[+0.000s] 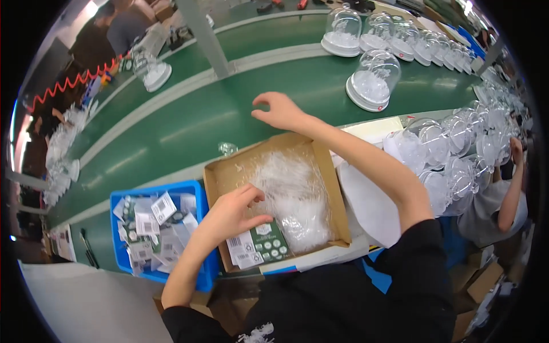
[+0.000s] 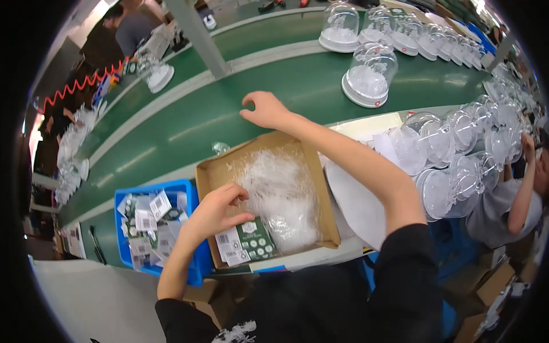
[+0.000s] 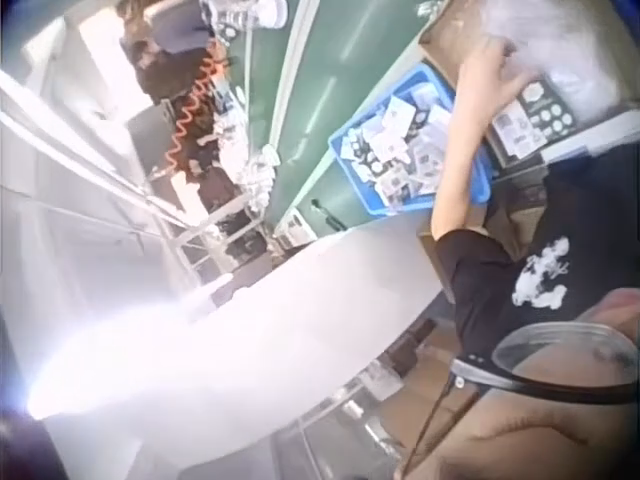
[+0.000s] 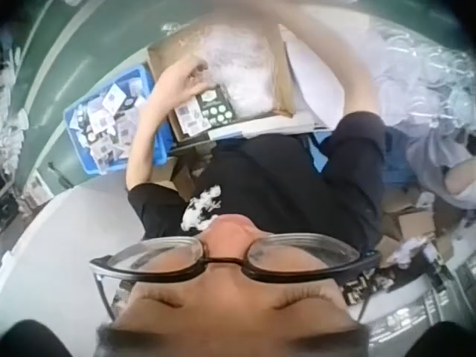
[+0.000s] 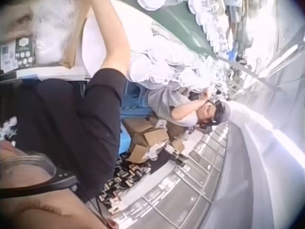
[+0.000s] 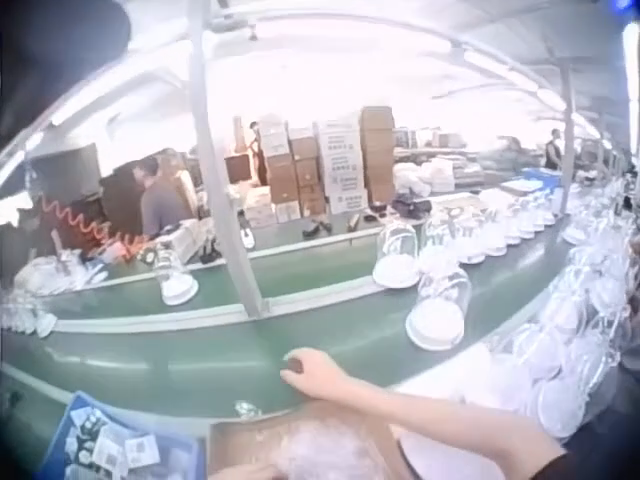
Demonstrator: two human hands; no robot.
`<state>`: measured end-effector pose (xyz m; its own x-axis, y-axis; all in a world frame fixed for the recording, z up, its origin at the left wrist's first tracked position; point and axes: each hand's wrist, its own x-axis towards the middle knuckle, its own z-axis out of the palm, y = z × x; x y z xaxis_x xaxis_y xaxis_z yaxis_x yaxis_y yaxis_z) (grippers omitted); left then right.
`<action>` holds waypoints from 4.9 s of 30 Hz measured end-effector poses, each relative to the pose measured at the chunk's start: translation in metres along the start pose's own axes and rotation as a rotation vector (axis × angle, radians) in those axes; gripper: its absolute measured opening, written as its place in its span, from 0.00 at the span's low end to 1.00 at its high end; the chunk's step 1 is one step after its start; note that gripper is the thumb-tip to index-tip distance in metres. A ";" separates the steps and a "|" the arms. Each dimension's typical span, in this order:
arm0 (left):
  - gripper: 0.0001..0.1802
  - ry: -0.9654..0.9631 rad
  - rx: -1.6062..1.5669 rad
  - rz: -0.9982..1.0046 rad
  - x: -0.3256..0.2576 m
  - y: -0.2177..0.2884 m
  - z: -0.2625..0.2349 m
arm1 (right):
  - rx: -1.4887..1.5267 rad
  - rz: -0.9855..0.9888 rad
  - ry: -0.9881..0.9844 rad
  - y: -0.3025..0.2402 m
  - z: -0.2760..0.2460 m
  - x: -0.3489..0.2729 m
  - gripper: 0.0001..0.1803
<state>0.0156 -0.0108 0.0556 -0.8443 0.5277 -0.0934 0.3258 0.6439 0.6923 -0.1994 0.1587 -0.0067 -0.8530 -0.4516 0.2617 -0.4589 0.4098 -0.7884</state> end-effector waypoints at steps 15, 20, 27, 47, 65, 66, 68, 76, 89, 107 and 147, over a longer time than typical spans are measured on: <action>0.13 -0.366 -0.268 -0.252 -0.010 -0.020 0.002 | -0.356 -0.238 -0.119 -0.030 0.000 -0.155 0.07; 0.14 -0.317 -0.223 -0.180 -0.010 -0.020 0.006 | -0.235 -0.213 -0.055 -0.035 0.004 -0.149 0.06; 0.11 -0.252 -0.227 -0.189 -0.010 -0.018 -0.008 | -0.031 -0.166 -0.111 -0.041 0.000 -0.148 0.05; 0.09 -0.158 -0.411 -0.043 -0.011 -0.026 0.002 | 0.169 -0.113 -0.143 -0.048 -0.006 -0.148 0.03; 0.12 -0.139 -0.447 -0.304 -0.014 -0.022 -0.002 | 0.232 -0.206 -0.037 -0.042 -0.004 -0.146 0.05; 0.12 -0.090 -0.478 -0.294 -0.014 -0.020 -0.001 | 0.226 -0.187 -0.030 -0.043 -0.005 -0.145 0.04; 0.13 -0.059 -0.512 -0.323 -0.012 -0.019 -0.002 | 0.216 -0.164 -0.022 -0.043 -0.005 -0.146 0.04; 0.28 0.032 -0.684 -0.285 -0.012 -0.018 -0.001 | 0.160 0.010 -0.110 -0.046 -0.008 -0.149 0.24; 0.10 0.243 -0.533 -0.300 -0.008 -0.023 0.005 | -0.057 -0.917 0.038 -0.054 -0.014 -0.150 0.09; 0.11 0.277 -0.950 -0.208 -0.009 -0.028 0.014 | -0.017 -0.938 -0.044 -0.057 -0.006 -0.154 0.10; 0.24 0.649 -0.531 0.047 0.094 -0.032 0.032 | 0.870 0.181 0.152 -0.031 0.007 -0.128 0.10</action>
<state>-0.0605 0.0359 0.0017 -0.9650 0.0192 0.2616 0.2601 0.1968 0.9453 -0.0745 0.1983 -0.0199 -0.9459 -0.3035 0.1145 -0.0163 -0.3081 -0.9512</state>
